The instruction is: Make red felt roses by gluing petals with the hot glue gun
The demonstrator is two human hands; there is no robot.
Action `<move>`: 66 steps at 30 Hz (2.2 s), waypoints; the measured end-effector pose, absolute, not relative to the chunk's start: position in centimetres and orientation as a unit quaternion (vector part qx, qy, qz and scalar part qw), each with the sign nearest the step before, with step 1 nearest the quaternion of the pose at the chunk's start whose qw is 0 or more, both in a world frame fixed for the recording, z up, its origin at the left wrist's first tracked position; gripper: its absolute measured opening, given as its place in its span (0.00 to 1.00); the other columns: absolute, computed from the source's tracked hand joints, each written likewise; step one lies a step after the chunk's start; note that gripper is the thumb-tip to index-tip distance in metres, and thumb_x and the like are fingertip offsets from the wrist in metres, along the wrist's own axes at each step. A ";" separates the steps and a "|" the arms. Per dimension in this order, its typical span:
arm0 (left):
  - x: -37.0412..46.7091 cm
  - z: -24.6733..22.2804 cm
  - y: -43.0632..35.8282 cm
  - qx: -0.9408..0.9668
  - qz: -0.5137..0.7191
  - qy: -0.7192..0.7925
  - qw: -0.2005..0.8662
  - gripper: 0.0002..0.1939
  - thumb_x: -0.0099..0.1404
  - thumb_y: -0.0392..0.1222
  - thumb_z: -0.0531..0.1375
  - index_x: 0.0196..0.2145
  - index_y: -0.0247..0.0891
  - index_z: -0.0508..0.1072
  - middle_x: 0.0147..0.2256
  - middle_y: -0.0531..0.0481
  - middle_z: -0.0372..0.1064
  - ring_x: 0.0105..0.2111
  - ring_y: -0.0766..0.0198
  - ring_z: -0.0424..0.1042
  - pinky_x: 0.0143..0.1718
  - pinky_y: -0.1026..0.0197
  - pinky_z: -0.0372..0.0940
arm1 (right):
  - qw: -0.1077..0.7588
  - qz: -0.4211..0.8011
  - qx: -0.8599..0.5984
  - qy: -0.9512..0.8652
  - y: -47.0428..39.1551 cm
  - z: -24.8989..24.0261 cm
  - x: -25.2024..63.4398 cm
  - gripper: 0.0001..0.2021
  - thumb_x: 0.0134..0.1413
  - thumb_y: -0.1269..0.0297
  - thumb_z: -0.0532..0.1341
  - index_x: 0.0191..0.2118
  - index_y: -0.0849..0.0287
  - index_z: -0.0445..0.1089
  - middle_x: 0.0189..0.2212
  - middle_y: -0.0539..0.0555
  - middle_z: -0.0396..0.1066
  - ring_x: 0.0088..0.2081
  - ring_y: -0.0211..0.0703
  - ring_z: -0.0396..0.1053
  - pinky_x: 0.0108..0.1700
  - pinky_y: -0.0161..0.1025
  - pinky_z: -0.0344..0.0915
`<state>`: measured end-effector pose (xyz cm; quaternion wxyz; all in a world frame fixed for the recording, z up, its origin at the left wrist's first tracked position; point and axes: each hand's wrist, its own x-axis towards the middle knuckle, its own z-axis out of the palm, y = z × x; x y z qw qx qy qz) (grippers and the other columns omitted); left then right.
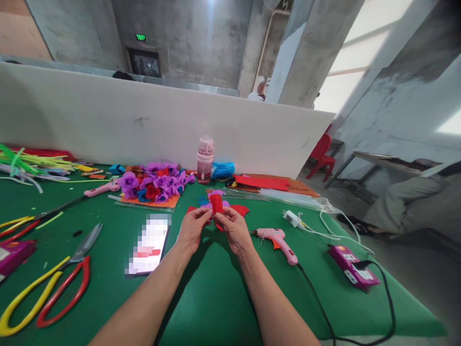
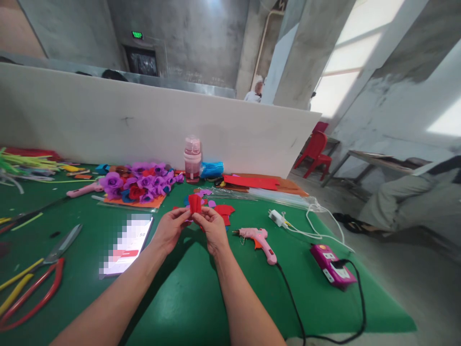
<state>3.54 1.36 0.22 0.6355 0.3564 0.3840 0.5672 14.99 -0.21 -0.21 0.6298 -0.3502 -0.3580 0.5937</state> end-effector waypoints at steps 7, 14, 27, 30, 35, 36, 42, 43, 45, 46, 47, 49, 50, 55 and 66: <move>3.6 0.4 1.3 0.350 0.570 0.387 0.635 0.14 0.38 0.42 0.70 0.25 0.35 0.76 0.25 0.50 0.71 0.27 0.68 0.66 0.30 0.66 0.59 | 0.636 0.584 -0.361 -0.352 -0.3 -0.2 15.0 0.13 0.34 0.65 0.70 0.30 0.60 0.70 0.25 0.49 0.74 0.27 0.34 0.70 0.33 0.32 0.65; 3.8 0.4 1.3 0.347 0.574 0.386 0.633 0.14 0.37 0.44 0.70 0.24 0.35 0.77 0.24 0.51 0.71 0.25 0.70 0.65 0.29 0.66 0.58 | 0.640 0.571 -0.373 -0.354 -0.2 -0.3 14.9 0.13 0.34 0.65 0.70 0.29 0.59 0.70 0.25 0.48 0.73 0.27 0.34 0.69 0.32 0.32 0.64; 3.4 0.7 1.2 0.354 0.530 0.376 0.672 0.15 0.40 0.43 0.70 0.27 0.34 0.77 0.28 0.47 0.73 0.27 0.67 0.68 0.31 0.65 0.59 | 0.624 0.596 -0.365 -0.349 -0.4 -0.1 15.1 0.14 0.33 0.64 0.70 0.27 0.59 0.66 0.21 0.47 0.72 0.23 0.33 0.68 0.26 0.30 0.60; 3.4 0.8 1.3 0.360 0.536 0.371 0.668 0.15 0.40 0.42 0.70 0.27 0.34 0.77 0.27 0.47 0.73 0.28 0.66 0.68 0.32 0.64 0.59 | 0.624 0.596 -0.362 -0.352 -0.4 0.0 15.1 0.14 0.34 0.64 0.70 0.27 0.59 0.66 0.21 0.47 0.72 0.22 0.33 0.68 0.26 0.31 0.61; 3.4 0.7 1.4 0.360 0.549 0.370 0.657 0.13 0.39 0.41 0.70 0.25 0.35 0.77 0.25 0.50 0.72 0.26 0.69 0.67 0.30 0.65 0.58 | 0.625 0.594 -0.366 -0.350 -0.2 -0.4 15.0 0.14 0.33 0.63 0.70 0.28 0.59 0.66 0.22 0.47 0.73 0.25 0.35 0.69 0.29 0.33 0.65; 3.4 0.6 1.4 0.355 0.550 0.369 0.660 0.13 0.39 0.41 0.70 0.25 0.35 0.77 0.25 0.50 0.72 0.26 0.69 0.66 0.30 0.66 0.58 | 0.626 0.592 -0.368 -0.351 -0.2 -0.4 15.0 0.15 0.33 0.63 0.70 0.29 0.59 0.67 0.22 0.47 0.73 0.25 0.35 0.70 0.30 0.33 0.65; 3.3 0.5 1.7 0.313 0.553 0.358 0.684 0.14 0.39 0.40 0.70 0.26 0.35 0.76 0.26 0.51 0.72 0.26 0.70 0.67 0.29 0.67 0.58 | 0.635 0.536 -0.386 -0.401 -0.2 -0.2 15.1 0.12 0.37 0.65 0.68 0.31 0.58 0.70 0.27 0.48 0.73 0.30 0.35 0.70 0.36 0.33 0.64; 3.3 0.6 1.7 0.308 0.554 0.357 0.686 0.14 0.39 0.40 0.70 0.27 0.34 0.76 0.26 0.50 0.72 0.26 0.71 0.67 0.29 0.67 0.58 | 0.642 0.513 -0.391 -0.415 -0.2 -0.1 15.1 0.11 0.38 0.65 0.68 0.32 0.58 0.70 0.28 0.48 0.73 0.31 0.35 0.70 0.37 0.33 0.64; 3.2 0.6 1.8 0.305 0.557 0.352 0.688 0.14 0.40 0.39 0.70 0.27 0.33 0.76 0.26 0.50 0.72 0.25 0.71 0.67 0.29 0.68 0.59 | 0.648 0.480 -0.399 -0.437 -0.3 -0.1 15.0 0.09 0.40 0.65 0.67 0.33 0.58 0.72 0.30 0.49 0.74 0.33 0.36 0.70 0.39 0.34 0.64; 3.2 0.6 1.8 0.305 0.559 0.347 0.688 0.14 0.40 0.39 0.70 0.27 0.33 0.76 0.26 0.50 0.72 0.25 0.71 0.67 0.29 0.68 0.59 | 0.647 0.474 -0.402 -0.442 -0.3 -0.1 15.0 0.10 0.41 0.65 0.66 0.34 0.58 0.72 0.31 0.50 0.74 0.34 0.37 0.70 0.40 0.35 0.64; 3.2 0.6 1.8 0.305 0.560 0.343 0.689 0.14 0.40 0.39 0.70 0.28 0.33 0.76 0.27 0.49 0.72 0.25 0.71 0.67 0.29 0.67 0.59 | 0.644 0.473 -0.405 -0.444 -0.3 -0.1 14.9 0.10 0.42 0.65 0.66 0.35 0.57 0.73 0.33 0.50 0.74 0.35 0.38 0.70 0.42 0.36 0.64; 3.2 0.6 1.8 0.306 0.564 0.337 0.689 0.14 0.40 0.39 0.70 0.28 0.33 0.77 0.27 0.49 0.72 0.25 0.71 0.67 0.30 0.67 0.60 | 0.638 0.474 -0.414 -0.444 -0.3 -0.3 14.8 0.12 0.42 0.64 0.65 0.37 0.57 0.73 0.34 0.51 0.75 0.37 0.40 0.70 0.43 0.38 0.65; 3.3 0.6 1.8 0.304 0.567 0.337 0.687 0.14 0.40 0.39 0.70 0.27 0.33 0.77 0.27 0.49 0.72 0.25 0.71 0.67 0.30 0.67 0.60 | 0.637 0.471 -0.419 -0.444 -0.3 -0.4 14.7 0.12 0.42 0.64 0.65 0.37 0.57 0.74 0.34 0.51 0.75 0.37 0.41 0.71 0.43 0.39 0.65; 3.4 0.4 1.9 0.297 0.582 0.346 0.674 0.15 0.37 0.39 0.71 0.26 0.33 0.76 0.25 0.50 0.72 0.24 0.71 0.66 0.30 0.66 0.59 | 0.637 0.447 -0.421 -0.466 -0.2 -0.8 14.5 0.12 0.44 0.63 0.64 0.38 0.57 0.74 0.35 0.52 0.75 0.38 0.42 0.71 0.43 0.39 0.66; 3.4 0.6 1.8 0.306 0.601 0.367 0.641 0.15 0.37 0.39 0.71 0.26 0.34 0.75 0.23 0.52 0.71 0.23 0.71 0.65 0.29 0.66 0.58 | 0.608 0.241 -0.465 -0.596 -1.0 -0.3 14.1 0.13 0.51 0.67 0.58 0.42 0.56 0.73 0.38 0.55 0.73 0.40 0.43 0.69 0.44 0.41 0.66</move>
